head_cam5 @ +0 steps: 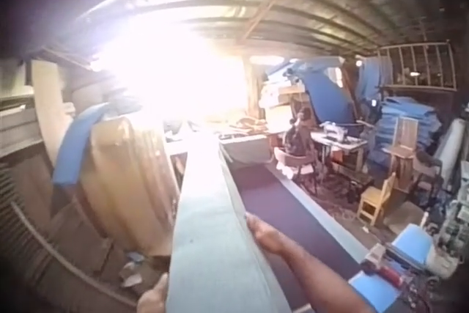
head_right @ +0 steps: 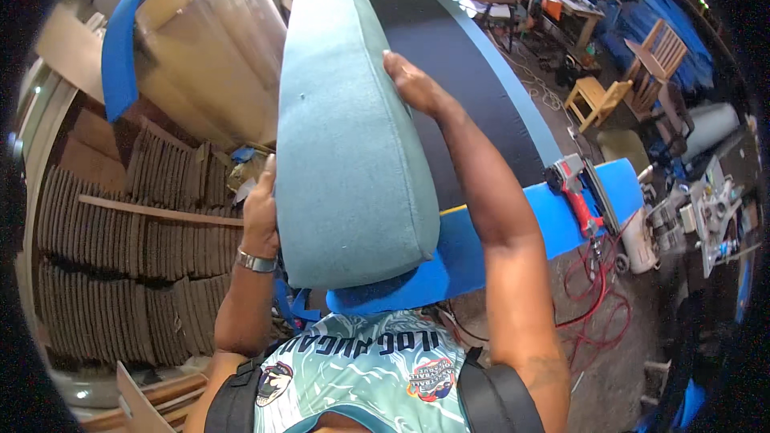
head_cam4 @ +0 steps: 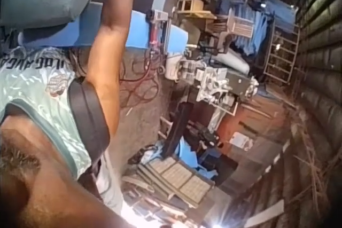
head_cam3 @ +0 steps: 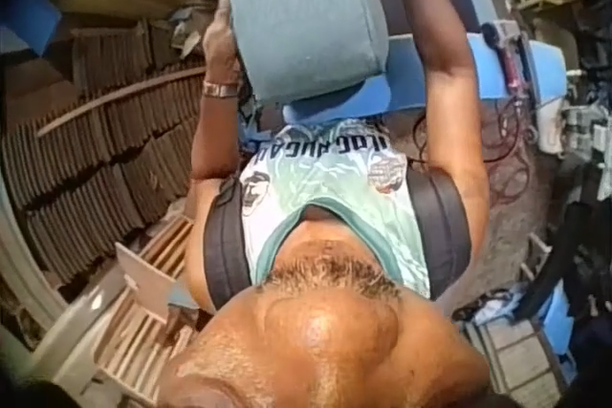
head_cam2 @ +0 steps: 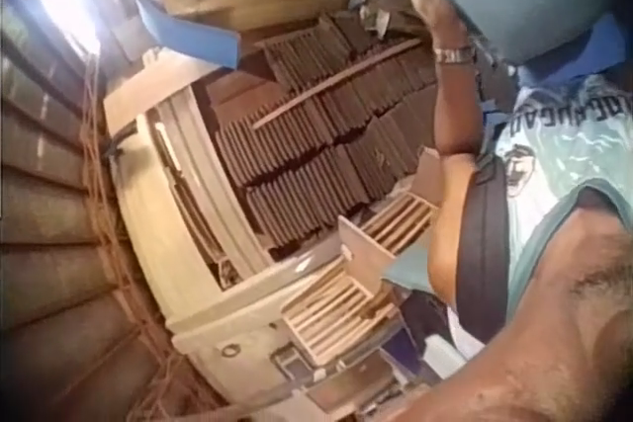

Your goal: Secure fabric onto a sofa frame using a pneumatic stapler and hand stretching.

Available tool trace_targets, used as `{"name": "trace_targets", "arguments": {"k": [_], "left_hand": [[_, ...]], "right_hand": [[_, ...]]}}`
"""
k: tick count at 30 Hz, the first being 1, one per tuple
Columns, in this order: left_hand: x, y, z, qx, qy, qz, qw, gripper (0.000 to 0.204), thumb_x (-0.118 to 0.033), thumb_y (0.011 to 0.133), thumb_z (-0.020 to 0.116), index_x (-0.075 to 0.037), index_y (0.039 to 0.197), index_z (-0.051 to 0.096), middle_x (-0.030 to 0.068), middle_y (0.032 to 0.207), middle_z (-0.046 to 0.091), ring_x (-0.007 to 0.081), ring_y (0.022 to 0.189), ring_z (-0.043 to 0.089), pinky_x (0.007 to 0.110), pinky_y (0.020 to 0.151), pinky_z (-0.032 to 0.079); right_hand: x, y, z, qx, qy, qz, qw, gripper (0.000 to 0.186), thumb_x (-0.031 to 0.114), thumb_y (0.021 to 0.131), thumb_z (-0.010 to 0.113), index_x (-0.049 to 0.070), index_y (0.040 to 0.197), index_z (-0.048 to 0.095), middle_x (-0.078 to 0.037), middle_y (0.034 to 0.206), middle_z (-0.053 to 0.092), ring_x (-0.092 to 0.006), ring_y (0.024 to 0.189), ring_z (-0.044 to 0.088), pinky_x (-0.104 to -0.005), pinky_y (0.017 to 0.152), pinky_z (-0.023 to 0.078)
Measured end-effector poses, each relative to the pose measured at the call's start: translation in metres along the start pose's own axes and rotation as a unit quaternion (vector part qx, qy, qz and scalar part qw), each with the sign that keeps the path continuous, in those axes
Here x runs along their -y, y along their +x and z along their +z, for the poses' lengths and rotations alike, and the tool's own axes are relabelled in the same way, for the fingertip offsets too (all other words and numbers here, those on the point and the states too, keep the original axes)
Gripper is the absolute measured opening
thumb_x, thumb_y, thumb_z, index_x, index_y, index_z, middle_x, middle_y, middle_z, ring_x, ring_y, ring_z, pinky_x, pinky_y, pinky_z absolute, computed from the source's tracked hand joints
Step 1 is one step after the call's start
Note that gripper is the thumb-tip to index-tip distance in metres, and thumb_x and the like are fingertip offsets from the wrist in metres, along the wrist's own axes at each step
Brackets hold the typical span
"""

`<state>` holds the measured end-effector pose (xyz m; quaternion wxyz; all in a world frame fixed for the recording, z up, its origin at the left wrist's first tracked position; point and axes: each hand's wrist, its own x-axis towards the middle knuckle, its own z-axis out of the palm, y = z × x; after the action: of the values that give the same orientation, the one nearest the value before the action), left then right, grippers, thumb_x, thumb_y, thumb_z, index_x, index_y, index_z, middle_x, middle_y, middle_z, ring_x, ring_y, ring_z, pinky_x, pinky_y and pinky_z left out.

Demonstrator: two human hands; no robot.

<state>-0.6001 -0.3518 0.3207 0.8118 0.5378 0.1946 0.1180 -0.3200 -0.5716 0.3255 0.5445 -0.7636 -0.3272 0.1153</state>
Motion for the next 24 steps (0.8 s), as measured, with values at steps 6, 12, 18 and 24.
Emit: {"name": "trace_targets", "arguments": {"k": [6,12,18,24], "left_hand": [[0.018,0.008,-0.007,-0.005,0.105,0.104,0.989,0.042,-0.027,0.113,0.046,0.006,0.129,0.067,0.0071,0.112,0.073,0.0111,0.095,0.065,0.027,0.083,0.052],[0.025,0.006,-0.01,-0.017,0.099,0.133,0.986,0.041,-0.026,0.113,0.045,0.006,0.123,0.068,0.0073,0.106,0.072,0.0114,0.09,0.063,0.028,0.079,0.051],[0.025,0.001,-0.009,-0.024,0.24,0.235,0.942,0.038,-0.021,0.112,0.042,0.006,0.114,0.069,0.0074,0.097,0.072,0.0139,0.084,0.062,0.031,0.077,0.051],[0.034,0.0,-0.003,-0.072,0.242,0.229,0.94,0.034,-0.02,0.111,0.047,0.008,0.105,0.066,0.0162,0.084,0.067,0.0222,0.074,0.058,0.037,0.071,0.047]], "right_hand": [[0.036,0.049,0.002,0.039,-0.279,-0.005,0.959,0.078,0.059,0.109,0.019,0.003,0.163,0.025,-0.021,0.171,0.015,-0.0339,0.16,0.005,-0.0447,0.131,0.013],[0.083,-0.055,0.012,0.137,-0.397,-0.078,0.904,0.081,0.066,0.105,0.022,0.012,0.166,0.021,-0.008,0.174,0.01,-0.0297,0.161,-0.003,-0.0539,0.129,0.003],[0.143,-0.175,0.02,0.287,-0.349,-0.275,0.848,0.063,0.052,0.106,0.044,0.017,0.159,0.044,-0.005,0.169,0.032,-0.0265,0.161,0.015,-0.0544,0.127,-0.011],[0.112,-0.055,0.003,0.196,-0.37,-0.193,0.887,0.056,0.039,0.109,0.04,0.011,0.157,0.044,-0.011,0.167,0.035,-0.028,0.158,0.025,-0.0586,0.127,0.008]]}}
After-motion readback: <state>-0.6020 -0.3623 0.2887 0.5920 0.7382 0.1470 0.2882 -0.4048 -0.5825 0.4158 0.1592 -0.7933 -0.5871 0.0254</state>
